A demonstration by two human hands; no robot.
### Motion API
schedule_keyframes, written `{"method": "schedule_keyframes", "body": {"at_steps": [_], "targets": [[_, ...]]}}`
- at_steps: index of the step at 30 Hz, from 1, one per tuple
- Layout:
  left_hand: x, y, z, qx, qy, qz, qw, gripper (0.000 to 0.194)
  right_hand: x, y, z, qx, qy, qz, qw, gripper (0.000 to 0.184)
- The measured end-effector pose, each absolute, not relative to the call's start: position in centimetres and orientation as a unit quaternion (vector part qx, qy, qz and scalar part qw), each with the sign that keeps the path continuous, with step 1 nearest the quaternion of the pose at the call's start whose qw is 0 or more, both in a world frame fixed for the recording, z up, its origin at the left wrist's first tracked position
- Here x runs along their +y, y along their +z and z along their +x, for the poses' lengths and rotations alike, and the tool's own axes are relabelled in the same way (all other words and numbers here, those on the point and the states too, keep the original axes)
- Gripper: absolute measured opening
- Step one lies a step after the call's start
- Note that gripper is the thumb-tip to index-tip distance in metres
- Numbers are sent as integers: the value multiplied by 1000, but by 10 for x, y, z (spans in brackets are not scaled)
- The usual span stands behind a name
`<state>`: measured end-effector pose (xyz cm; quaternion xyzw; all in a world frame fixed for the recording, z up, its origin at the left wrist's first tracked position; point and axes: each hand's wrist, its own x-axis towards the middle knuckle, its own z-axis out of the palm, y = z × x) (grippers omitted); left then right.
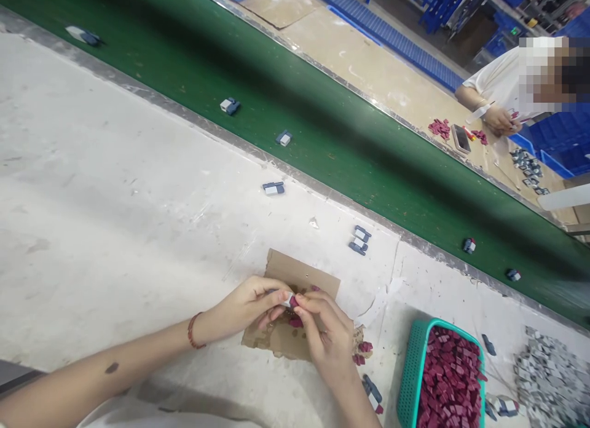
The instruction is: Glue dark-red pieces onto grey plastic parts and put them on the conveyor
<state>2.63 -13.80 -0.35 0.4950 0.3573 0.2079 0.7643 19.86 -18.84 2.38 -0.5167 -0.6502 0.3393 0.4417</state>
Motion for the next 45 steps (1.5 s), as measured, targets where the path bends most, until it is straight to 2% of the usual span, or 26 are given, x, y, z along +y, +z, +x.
{"method": "schedule_keyframes", "body": {"at_steps": [6, 12, 16, 19, 22, 25, 30, 35, 42, 45], "targets": [[-131, 10, 21, 299, 157, 689, 642, 28, -192, 16, 202, -543, 447, -555, 444, 8], [-129, 14, 23, 263, 136, 736, 608, 32, -197, 24, 203, -575, 405, -543, 459, 10], [-127, 15, 31, 257, 103, 764, 582, 32, -204, 34, 210, -600, 376, -558, 433, 14], [-110, 21, 44, 249, 74, 792, 553, 31, -218, 45, 234, -608, 334, -604, 394, 17], [-75, 23, 62, 280, 108, 827, 475, 41, -242, 57, 279, -566, 189, -723, 348, 19], [-25, 17, 87, 328, 165, 861, 352, 47, -267, 62, 329, -505, 58, -823, 255, 20], [47, -9, 139, 369, 195, 890, 182, 47, -280, 52, 372, -551, 54, -821, 138, 24], [72, -23, 164, 367, 192, 899, 144, 47, -279, 38, 376, -590, 35, -798, 116, 23], [95, -18, 123, 439, 177, 876, 93, 52, -283, 29, 396, -611, 41, -786, 88, 17], [106, -17, 109, 471, 165, 859, 112, 46, -281, 29, 397, -605, 48, -790, 88, 14]]}}
